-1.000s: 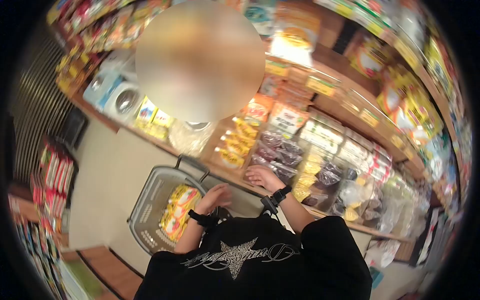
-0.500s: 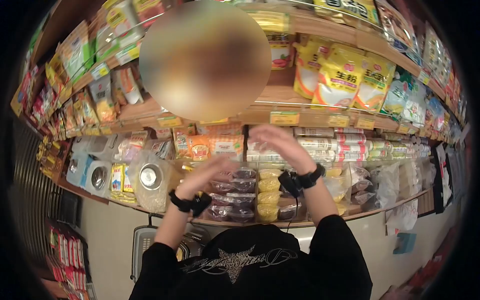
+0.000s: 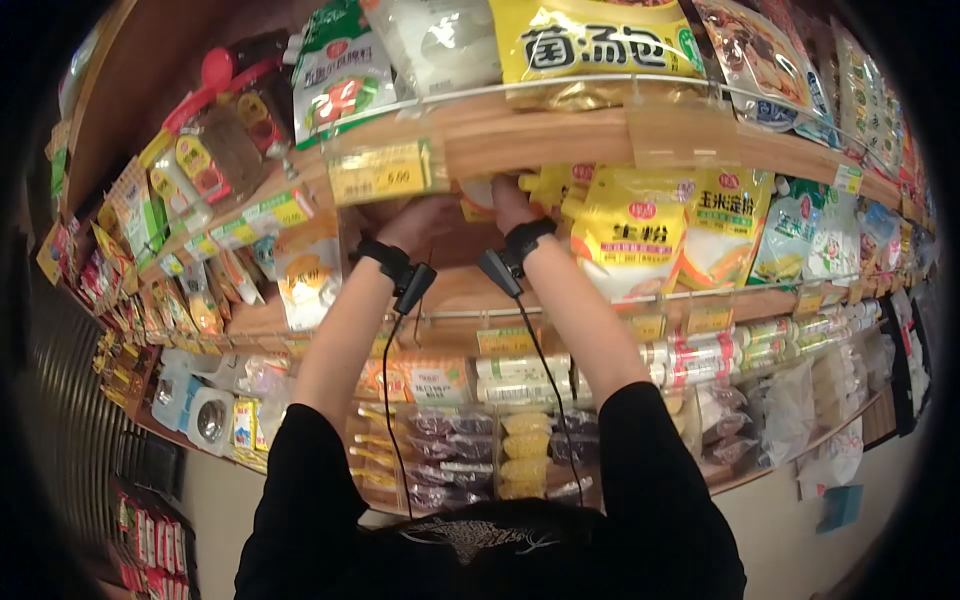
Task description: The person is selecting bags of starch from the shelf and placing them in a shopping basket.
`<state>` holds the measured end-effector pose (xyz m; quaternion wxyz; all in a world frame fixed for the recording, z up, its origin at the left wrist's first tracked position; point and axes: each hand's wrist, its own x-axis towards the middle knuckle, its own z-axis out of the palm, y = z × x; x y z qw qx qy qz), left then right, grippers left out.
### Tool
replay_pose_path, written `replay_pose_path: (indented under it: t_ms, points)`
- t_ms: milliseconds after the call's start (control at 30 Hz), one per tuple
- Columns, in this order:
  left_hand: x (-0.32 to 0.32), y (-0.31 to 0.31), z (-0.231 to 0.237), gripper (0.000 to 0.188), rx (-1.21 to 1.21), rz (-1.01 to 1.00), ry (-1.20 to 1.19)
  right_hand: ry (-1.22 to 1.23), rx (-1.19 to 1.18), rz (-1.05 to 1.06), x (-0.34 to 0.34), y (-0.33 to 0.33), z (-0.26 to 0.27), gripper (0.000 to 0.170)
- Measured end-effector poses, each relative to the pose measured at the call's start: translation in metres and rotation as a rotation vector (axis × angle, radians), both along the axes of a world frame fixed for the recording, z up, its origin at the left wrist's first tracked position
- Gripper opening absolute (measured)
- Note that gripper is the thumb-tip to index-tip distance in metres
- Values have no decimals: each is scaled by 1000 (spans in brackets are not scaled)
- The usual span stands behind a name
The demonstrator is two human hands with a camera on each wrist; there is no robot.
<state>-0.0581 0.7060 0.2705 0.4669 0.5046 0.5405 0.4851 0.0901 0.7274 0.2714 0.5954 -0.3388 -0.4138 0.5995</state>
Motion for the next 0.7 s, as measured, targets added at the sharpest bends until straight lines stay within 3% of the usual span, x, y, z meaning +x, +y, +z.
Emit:
replay_pose_path:
  t_ms: [167, 533, 600, 700]
  points:
    - [-12, 48, -22, 26, 124, 132, 211, -90, 13, -70, -1, 45, -30, 28]
    - [-25, 52, -38, 28, 426, 173, 425, -159, 48, -121, -11, 47, -33, 30]
    - [-30, 46, -35, 28, 495, 163, 412, -134, 60, -104, -17, 39, -30, 30]
    - [-38, 26, -28, 29, 502, 128, 301, 132, 162, -72, -35, 18, -30, 40]
